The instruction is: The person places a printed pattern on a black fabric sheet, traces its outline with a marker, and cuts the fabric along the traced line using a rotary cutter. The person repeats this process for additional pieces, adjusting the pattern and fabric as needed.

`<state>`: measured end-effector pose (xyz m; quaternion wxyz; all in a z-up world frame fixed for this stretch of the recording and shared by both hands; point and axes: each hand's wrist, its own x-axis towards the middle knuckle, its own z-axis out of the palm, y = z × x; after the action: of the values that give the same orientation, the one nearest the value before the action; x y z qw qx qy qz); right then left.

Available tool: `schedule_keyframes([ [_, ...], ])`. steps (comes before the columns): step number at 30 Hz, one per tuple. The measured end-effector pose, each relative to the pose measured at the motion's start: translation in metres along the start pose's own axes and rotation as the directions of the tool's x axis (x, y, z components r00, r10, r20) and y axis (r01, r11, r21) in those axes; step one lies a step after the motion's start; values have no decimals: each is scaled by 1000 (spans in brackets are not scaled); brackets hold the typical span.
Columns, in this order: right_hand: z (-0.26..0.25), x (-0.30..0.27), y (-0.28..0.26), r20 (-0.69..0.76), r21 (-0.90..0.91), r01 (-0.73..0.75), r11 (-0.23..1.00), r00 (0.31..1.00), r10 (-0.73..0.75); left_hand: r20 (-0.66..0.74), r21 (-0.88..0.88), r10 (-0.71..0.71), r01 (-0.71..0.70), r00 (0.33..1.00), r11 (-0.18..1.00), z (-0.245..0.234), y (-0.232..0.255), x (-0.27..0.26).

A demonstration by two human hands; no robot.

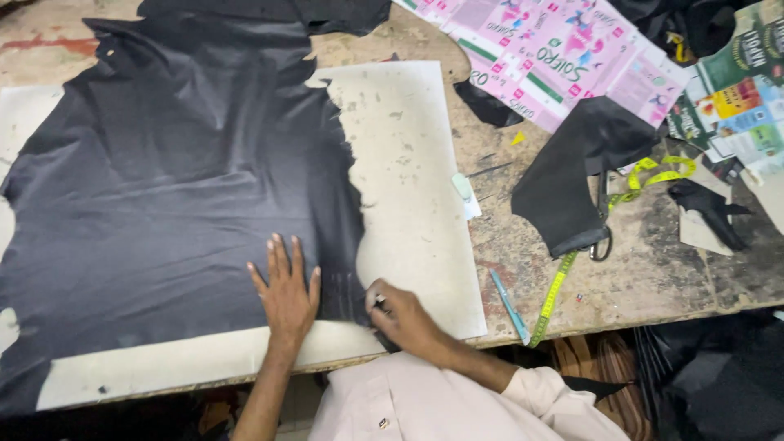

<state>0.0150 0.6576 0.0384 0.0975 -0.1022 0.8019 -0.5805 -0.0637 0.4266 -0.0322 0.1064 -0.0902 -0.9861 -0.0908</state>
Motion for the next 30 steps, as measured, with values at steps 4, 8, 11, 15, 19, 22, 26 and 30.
schedule_keyframes([
  [4, 1, 6, -19, 327, -381, 285, 879, 931, -160, 209, 66, 371, -392, 905, 918, 1, 69, -15],
  [8, -33, 25, -10, 335, -505, 112, 856, 939, 74, 81, -293, 493, -452, 867, 843, -7, 103, -11],
  [11, -101, 54, 22, 104, -543, 42, 839, 994, 18, 180, -604, 484, -292, 857, 742, -10, 104, 9],
  [15, -250, 120, 79, -193, -523, -144, 840, 980, 48, 274, -948, 324, 197, 905, 251, -18, 72, 22],
  [19, -412, 181, 121, -367, -833, -153, 531, 872, -323, 45, -512, -36, 54, 998, 857, -9, 37, 15],
  [22, -498, 217, 135, -517, -774, -382, 506, 842, -156, -272, -132, 85, -125, 958, 983, 21, 36, -4],
  [26, -557, 272, 141, -485, -834, -423, 355, 868, -106, -269, -19, 401, -422, 876, 907, 98, 66, -36],
  [30, -584, 327, 141, -509, -829, -499, 253, 860, 32, -396, 23, 451, -483, 800, 875, 170, 74, -48],
])
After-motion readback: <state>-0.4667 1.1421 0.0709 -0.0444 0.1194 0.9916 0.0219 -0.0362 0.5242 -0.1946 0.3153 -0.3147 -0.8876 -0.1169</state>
